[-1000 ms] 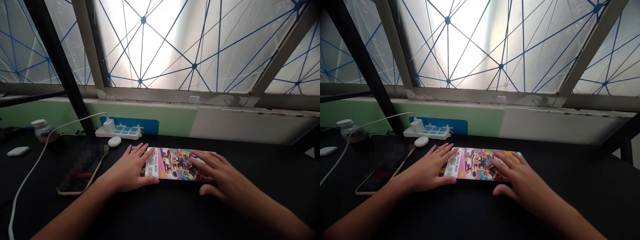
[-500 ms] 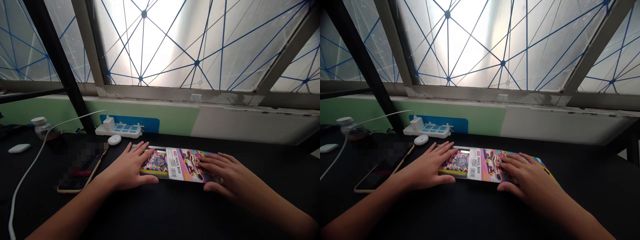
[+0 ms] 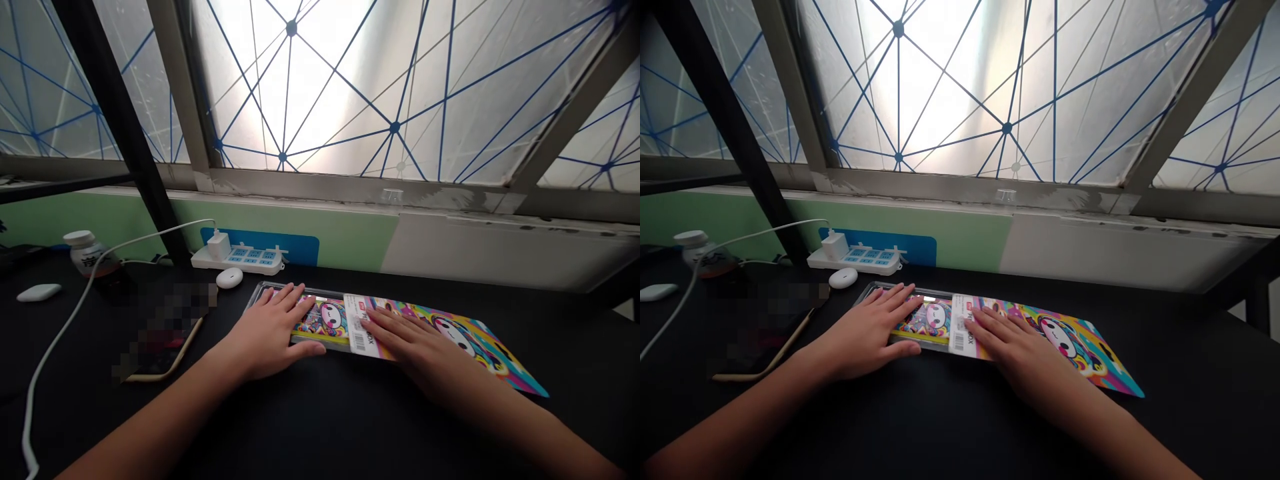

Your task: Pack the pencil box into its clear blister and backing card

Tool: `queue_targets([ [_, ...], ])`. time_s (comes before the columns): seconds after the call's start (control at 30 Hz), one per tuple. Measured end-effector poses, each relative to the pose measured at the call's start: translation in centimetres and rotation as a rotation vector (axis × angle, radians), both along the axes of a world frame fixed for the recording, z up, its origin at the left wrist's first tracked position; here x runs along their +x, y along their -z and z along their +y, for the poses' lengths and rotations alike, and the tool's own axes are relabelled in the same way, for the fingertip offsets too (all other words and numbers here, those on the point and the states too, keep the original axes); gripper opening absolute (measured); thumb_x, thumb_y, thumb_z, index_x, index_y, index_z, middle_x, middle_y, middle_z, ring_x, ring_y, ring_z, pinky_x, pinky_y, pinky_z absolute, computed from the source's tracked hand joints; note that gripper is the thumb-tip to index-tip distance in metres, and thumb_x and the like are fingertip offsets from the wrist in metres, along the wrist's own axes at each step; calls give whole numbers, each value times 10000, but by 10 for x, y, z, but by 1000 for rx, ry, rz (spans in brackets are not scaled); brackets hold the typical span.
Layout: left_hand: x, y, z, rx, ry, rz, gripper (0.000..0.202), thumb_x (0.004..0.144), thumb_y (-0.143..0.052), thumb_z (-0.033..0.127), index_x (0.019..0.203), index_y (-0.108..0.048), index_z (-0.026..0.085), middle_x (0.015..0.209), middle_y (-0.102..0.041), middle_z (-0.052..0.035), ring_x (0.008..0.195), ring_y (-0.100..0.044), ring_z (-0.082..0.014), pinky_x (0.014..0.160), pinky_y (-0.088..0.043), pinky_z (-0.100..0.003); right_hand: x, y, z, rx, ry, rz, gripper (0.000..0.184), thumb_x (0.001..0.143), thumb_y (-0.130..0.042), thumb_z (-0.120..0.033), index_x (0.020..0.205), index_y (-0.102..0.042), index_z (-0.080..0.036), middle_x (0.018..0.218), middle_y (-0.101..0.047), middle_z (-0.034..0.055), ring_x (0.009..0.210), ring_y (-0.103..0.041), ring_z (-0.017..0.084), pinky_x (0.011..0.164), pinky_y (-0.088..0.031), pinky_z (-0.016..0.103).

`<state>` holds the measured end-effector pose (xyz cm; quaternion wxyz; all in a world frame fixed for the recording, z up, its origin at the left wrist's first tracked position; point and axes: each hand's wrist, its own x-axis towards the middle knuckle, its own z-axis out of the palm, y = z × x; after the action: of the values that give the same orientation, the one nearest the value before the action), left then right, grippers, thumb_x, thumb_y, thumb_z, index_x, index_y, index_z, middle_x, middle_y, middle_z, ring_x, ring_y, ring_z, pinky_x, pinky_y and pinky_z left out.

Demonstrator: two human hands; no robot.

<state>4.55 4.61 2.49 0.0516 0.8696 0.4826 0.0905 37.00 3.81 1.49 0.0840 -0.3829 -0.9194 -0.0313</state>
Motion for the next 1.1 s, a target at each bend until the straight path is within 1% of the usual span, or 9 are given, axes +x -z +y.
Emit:
queue_targets([
  [0.2,-20,-5,11,-56,-36,-40,699,975,-286,718,1547,-359,324,1652,-239,-41,1527,-203,-295,1211,-189,-527,42,-7,15,20,49,45,630,926,-396,-92,1489,-459,-368,1520,-496,4,1372,-496,280,1118,-434,541],
  [0.37,-22,-5,15,-52,-72,-50,685,989,-281,689,1536,-387,290,1648,-254,-65,1528,-200,-290,1206,-191,-540,50,-41,2,208,168,154,716,838,-405,-77,1502,-452,-341,1460,-570,2,1246,-616,313,1019,-531,549],
  [0.5,-20,-1,15,-8,-73,-53,644,1002,-304,645,1520,-413,278,1635,-295,-84,1521,-225,-293,1198,-200,-555,5,-58,-44,313,66,166,773,863,-397,-58,1547,-332,-414,1510,-506,-33,1304,-569,303,1068,-489,548],
  [0.57,-16,1,15,10,-77,-59,633,1008,-305,630,1515,-421,269,1629,-309,-93,1517,-239,-298,1194,-206,-562,-34,-48,-69,279,-106,106,726,889,-395,-64,1548,-352,-367,1473,-546,8,1280,-593,281,1028,-533,482],
  [0.67,-9,2,12,27,-68,-60,646,1017,-290,614,1522,-410,229,1626,-309,-116,1516,-239,-307,1190,-215,-565,-94,-18,-90,185,-372,11,481,974,-430,-176,1446,-522,-196,1330,-671,104,1177,-666,299,977,-566,422],
  [0.73,-3,2,10,29,-56,-61,641,1023,-280,602,1525,-406,222,1628,-305,-116,1519,-229,-306,1190,-219,-561,-126,-1,-89,177,-386,39,411,1006,-418,-218,1377,-574,-136,1295,-689,150,1166,-667,332,945,-572,442],
  [0.83,3,1,7,15,-51,-66,617,1029,-275,586,1520,-413,239,1627,-307,-100,1522,-218,-303,1191,-219,-561,-154,8,-68,-30,-344,86,464,1021,-451,-371,1400,-545,-121,1408,-605,172,1313,-549,329,1087,-457,470],
  [0.97,4,0,7,2,-43,-46,610,1034,-263,572,1522,-408,238,1627,-304,-99,1521,-222,-299,1191,-226,-561,-164,4,-41,-218,-289,219,346,1003,-508,-318,1301,-618,-183,1325,-674,105,1263,-583,252,1154,-362,423],
  [1.1,4,1,7,26,-45,-36,595,1034,-278,563,1518,-414,246,1629,-311,-89,1522,-216,-301,1198,-224,-553,-161,7,-38,-201,-301,324,266,984,-515,-280,1197,-645,-188,1227,-711,86,1189,-610,235,1109,-391,392],
])
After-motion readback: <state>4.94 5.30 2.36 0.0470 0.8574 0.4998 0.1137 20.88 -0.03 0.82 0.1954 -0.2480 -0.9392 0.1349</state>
